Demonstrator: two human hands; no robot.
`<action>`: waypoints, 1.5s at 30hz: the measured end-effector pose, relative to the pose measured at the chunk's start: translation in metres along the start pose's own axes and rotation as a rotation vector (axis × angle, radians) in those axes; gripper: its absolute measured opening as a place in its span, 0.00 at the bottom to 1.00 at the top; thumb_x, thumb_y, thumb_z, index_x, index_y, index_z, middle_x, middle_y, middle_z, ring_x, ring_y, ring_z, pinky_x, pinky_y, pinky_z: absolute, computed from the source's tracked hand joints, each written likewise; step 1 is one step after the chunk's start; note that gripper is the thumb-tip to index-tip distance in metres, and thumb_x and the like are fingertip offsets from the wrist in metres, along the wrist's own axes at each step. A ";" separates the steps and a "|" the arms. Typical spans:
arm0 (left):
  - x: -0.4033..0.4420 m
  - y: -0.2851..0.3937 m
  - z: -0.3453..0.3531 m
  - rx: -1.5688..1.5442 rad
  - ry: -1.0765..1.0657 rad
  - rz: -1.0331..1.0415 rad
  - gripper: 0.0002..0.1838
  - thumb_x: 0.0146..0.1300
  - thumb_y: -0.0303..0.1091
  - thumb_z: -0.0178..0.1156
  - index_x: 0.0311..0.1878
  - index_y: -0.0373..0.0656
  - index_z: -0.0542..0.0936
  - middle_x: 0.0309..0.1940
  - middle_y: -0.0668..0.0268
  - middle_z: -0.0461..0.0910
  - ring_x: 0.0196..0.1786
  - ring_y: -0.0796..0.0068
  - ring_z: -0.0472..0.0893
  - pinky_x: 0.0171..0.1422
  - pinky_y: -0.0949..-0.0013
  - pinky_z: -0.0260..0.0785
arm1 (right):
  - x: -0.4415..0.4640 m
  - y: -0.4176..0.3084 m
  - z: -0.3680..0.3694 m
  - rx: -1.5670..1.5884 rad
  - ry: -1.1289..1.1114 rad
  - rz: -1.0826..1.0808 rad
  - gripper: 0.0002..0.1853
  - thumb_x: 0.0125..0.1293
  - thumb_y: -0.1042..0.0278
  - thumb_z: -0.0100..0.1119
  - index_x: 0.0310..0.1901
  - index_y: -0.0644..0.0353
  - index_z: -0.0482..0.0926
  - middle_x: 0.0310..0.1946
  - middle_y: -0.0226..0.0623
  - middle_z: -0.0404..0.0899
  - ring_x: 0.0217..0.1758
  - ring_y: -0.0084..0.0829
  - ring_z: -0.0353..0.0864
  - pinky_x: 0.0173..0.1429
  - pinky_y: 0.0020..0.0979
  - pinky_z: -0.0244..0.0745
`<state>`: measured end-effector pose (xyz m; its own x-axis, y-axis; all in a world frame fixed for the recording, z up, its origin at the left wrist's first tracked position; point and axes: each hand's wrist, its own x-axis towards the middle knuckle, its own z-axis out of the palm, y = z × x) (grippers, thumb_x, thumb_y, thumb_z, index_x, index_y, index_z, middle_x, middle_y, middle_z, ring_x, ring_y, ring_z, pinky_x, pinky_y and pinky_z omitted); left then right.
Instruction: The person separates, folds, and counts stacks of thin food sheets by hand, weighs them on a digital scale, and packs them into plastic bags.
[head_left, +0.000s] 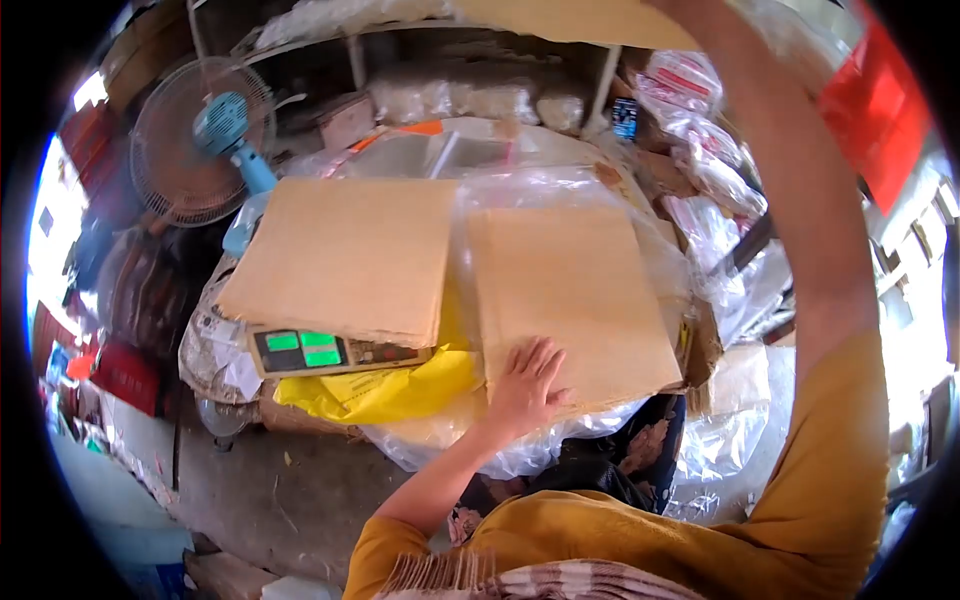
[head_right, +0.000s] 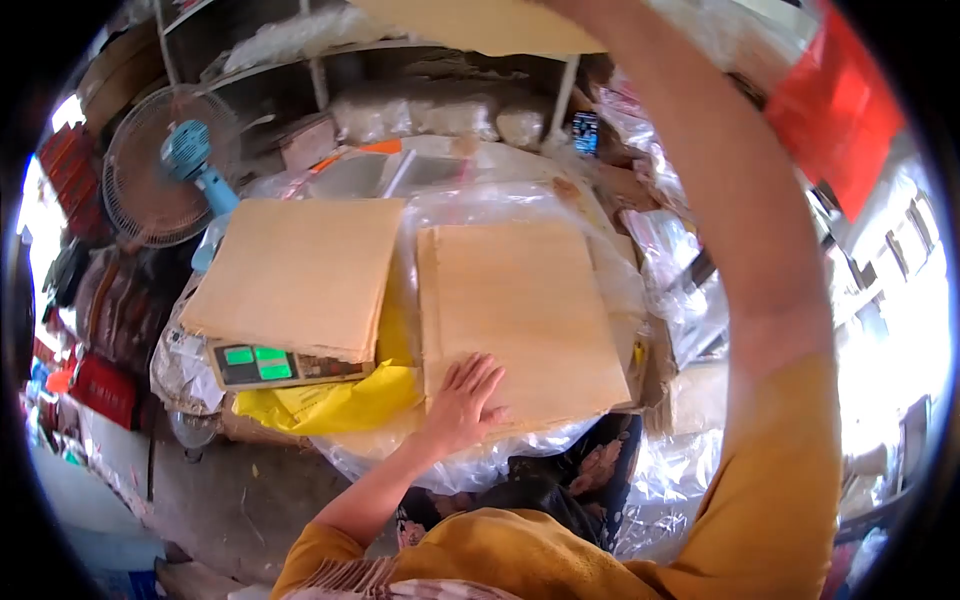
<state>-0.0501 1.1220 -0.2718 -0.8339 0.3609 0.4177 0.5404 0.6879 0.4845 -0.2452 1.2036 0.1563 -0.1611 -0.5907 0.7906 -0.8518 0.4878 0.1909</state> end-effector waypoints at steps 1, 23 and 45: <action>0.000 -0.001 -0.005 -0.144 0.056 -0.037 0.27 0.58 0.42 0.59 0.59 0.39 0.69 0.61 0.53 0.65 0.66 0.55 0.62 0.69 0.53 0.53 | -0.008 -0.004 0.025 0.064 -0.015 0.023 0.17 0.57 0.55 0.60 0.40 0.61 0.79 0.34 0.51 0.79 0.36 0.39 0.81 0.40 0.36 0.72; -0.034 -0.115 -0.153 -1.640 0.998 -0.612 0.25 0.62 0.32 0.56 0.61 0.45 0.62 0.51 0.66 0.71 0.55 0.67 0.73 0.55 0.58 0.70 | -0.218 -0.123 0.261 0.755 -0.450 0.128 0.31 0.46 0.88 0.44 0.53 0.51 0.75 0.56 0.33 0.74 0.71 0.39 0.56 0.73 0.50 0.39; -0.116 -0.061 -0.065 -1.548 0.872 -0.612 0.18 0.55 0.27 0.57 0.50 0.40 0.74 0.46 0.61 0.77 0.44 0.70 0.77 0.48 0.66 0.72 | -0.373 -0.062 0.050 1.456 -0.056 1.625 0.27 0.55 0.72 0.62 0.57 0.65 0.67 0.45 0.42 0.78 0.45 0.34 0.80 0.51 0.36 0.76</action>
<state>0.0210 0.9976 -0.3000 -0.9111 -0.4049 -0.0779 0.2548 -0.7016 0.6655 -0.1569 1.3614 -0.1791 -0.9168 -0.3065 -0.2560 0.3336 -0.2351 -0.9129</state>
